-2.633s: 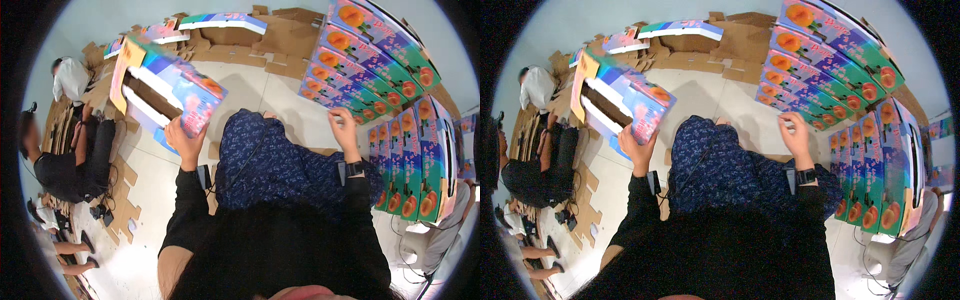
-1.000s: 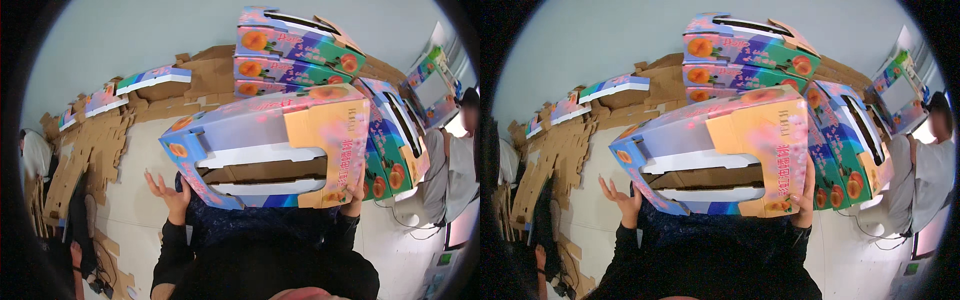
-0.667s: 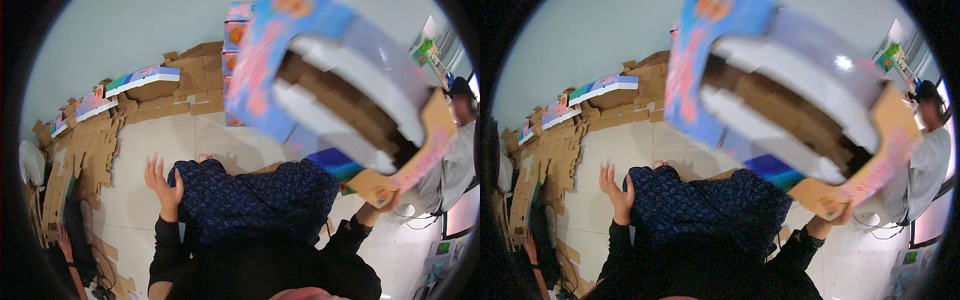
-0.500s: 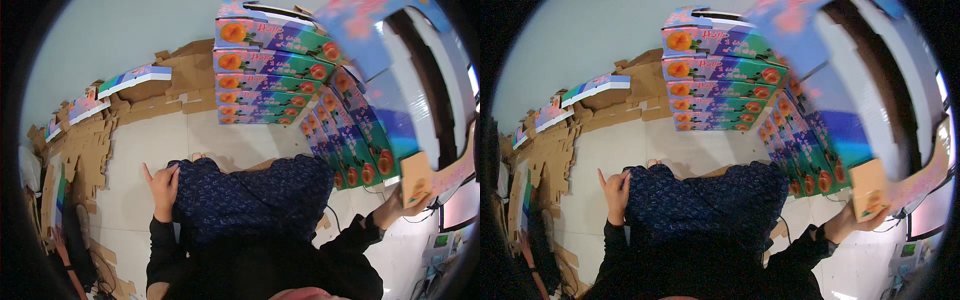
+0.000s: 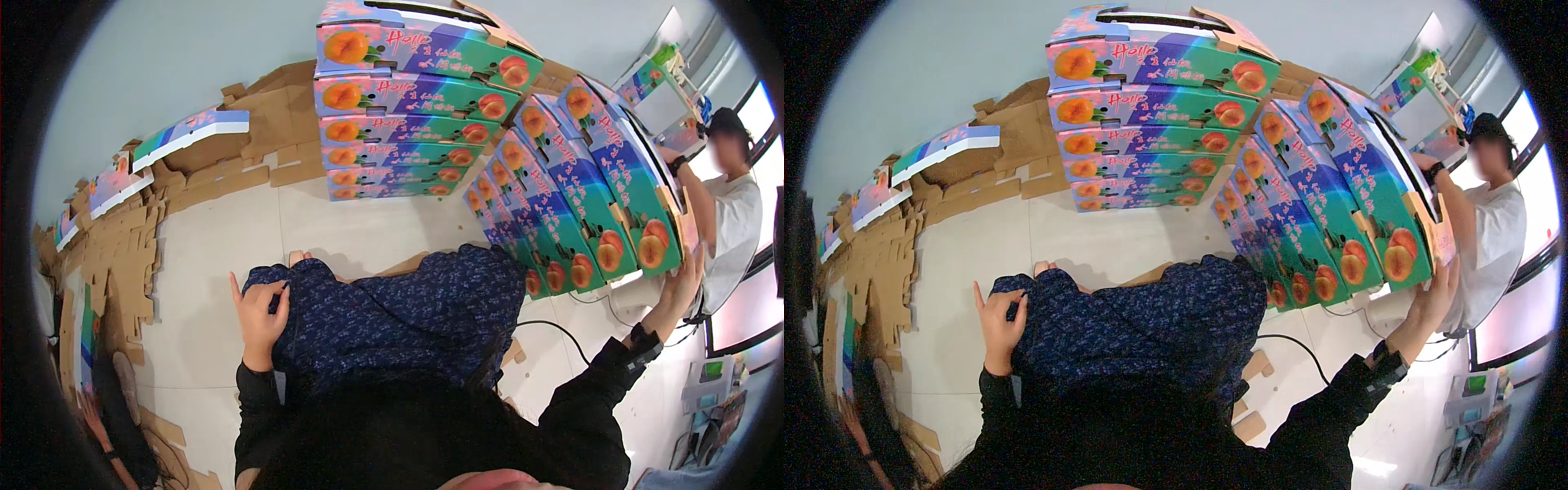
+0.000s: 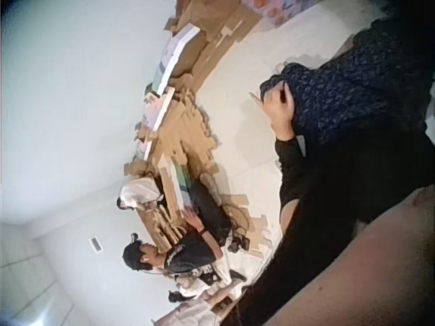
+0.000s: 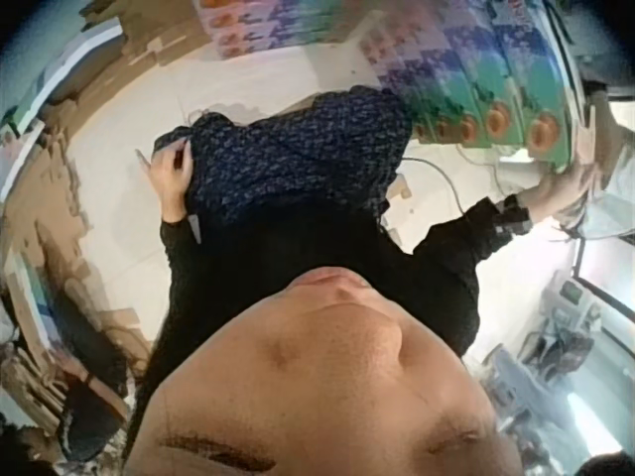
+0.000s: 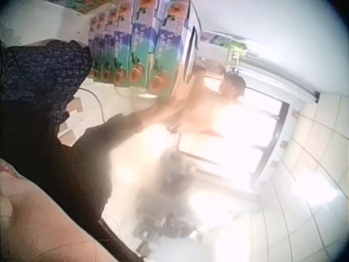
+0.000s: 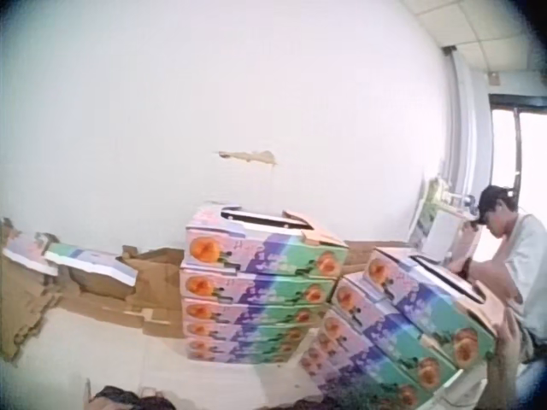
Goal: Assemble and fold printed cardboard gift boxes in a factory setting.
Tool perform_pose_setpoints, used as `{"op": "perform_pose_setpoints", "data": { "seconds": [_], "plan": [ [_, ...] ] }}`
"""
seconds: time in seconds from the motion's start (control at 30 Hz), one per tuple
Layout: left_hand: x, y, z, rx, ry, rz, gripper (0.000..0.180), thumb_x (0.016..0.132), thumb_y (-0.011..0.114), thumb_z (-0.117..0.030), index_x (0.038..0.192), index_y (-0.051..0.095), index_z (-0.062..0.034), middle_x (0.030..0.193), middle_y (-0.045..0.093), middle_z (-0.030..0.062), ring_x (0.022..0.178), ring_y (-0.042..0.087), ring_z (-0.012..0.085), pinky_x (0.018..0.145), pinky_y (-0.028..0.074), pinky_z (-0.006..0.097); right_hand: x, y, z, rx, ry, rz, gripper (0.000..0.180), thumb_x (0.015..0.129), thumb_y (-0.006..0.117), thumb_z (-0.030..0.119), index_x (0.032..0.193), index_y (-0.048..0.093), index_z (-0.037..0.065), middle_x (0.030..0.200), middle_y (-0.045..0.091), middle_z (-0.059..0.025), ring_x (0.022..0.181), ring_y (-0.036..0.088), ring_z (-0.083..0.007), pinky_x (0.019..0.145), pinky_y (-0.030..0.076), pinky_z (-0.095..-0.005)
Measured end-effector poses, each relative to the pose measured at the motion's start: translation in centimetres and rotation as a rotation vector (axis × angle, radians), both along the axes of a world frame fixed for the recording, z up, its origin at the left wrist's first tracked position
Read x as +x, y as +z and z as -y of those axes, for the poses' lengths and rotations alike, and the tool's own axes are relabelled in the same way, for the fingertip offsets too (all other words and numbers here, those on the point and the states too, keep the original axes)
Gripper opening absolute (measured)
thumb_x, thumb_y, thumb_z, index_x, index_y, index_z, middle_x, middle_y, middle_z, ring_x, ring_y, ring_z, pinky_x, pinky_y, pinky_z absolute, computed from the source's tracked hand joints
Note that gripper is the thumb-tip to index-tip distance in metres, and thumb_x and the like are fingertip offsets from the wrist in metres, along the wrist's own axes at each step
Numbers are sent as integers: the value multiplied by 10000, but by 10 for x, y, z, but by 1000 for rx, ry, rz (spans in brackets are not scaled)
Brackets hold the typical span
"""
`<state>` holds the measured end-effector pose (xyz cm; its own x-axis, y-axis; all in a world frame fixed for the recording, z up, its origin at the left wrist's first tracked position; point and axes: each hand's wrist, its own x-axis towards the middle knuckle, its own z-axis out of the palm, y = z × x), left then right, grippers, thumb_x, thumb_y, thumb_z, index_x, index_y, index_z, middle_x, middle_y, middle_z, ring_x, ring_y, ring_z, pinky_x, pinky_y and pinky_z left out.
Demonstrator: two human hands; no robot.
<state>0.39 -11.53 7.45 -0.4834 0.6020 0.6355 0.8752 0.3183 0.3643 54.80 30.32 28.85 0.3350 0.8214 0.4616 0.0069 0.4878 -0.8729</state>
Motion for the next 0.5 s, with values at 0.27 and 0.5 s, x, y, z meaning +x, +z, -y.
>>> {"op": "perform_pose_setpoints", "data": {
  "seconds": [0.27,0.5],
  "plan": [
    [1,-3,0,-44,-5,39,62,804,672,-61,860,681,-85,802,679,27,740,634,209,1180,140,547,-34,9,7,260,1,590,471,882,682,262,1287,601,34,1413,464,-144,1291,455,-249,1068,338,-364],
    [2,-3,-3,-51,-9,19,88,801,679,-64,884,684,-93,762,651,16,740,629,205,1168,164,549,-46,8,23,215,-162,718,465,851,736,225,1248,625,11,1349,553,-172,1314,458,-261,1108,301,-358]
  ]
}}
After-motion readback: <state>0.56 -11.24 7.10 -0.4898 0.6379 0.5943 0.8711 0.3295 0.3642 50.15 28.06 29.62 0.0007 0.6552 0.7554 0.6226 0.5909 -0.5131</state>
